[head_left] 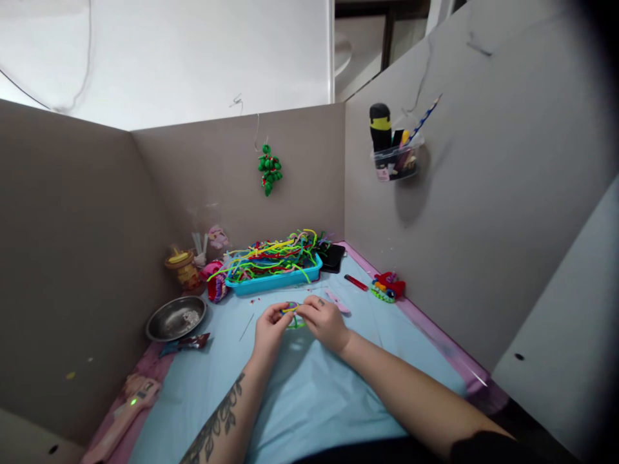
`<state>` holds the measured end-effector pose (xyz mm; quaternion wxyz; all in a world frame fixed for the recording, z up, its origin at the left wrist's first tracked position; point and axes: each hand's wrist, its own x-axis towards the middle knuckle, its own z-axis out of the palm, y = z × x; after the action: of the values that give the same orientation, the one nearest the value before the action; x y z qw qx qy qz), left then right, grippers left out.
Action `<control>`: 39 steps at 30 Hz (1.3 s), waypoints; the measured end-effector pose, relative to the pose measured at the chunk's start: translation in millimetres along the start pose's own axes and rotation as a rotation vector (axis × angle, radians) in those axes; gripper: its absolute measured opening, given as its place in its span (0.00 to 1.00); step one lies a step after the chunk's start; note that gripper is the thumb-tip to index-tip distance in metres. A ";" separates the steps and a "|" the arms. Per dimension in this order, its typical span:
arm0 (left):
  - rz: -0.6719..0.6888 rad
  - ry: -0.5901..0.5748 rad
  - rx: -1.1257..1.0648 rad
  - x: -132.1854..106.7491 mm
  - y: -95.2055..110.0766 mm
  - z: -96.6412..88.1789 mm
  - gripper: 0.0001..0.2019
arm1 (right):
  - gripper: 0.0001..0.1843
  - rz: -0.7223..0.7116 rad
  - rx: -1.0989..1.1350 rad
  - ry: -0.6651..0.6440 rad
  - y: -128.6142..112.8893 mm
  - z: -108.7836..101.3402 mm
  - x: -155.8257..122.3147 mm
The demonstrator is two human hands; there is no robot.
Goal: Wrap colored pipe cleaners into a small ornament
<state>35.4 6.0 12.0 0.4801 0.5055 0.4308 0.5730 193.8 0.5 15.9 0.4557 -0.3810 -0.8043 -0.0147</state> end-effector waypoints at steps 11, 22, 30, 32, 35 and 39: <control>0.234 0.029 0.261 -7.9 5.6 -0.4 0.13 | 0.07 0.177 0.238 0.066 -6.9 6.7 3.5; 0.377 -0.022 0.390 -8.8 11.4 -3.7 0.17 | 0.05 0.189 0.324 0.038 -6.7 3.5 1.8; 0.261 -0.016 0.216 -4.6 6.9 -6.8 0.12 | 0.08 0.460 0.584 0.038 -0.3 10.0 5.0; 0.194 -0.045 0.116 -2.9 4.8 -7.4 0.13 | 0.07 0.500 0.619 -0.004 3.0 10.5 5.7; 0.114 -0.082 0.041 -0.5 3.9 -9.1 0.14 | 0.05 0.455 0.569 0.000 5.9 7.6 6.8; 0.063 -0.115 0.024 2.7 5.9 -12.5 0.14 | 0.05 0.437 0.561 -0.009 6.9 2.8 8.8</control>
<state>22.3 7.6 16.7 0.4797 0.5567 0.3931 0.5526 193.5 11.7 18.6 0.5316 -0.4041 -0.6786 0.3060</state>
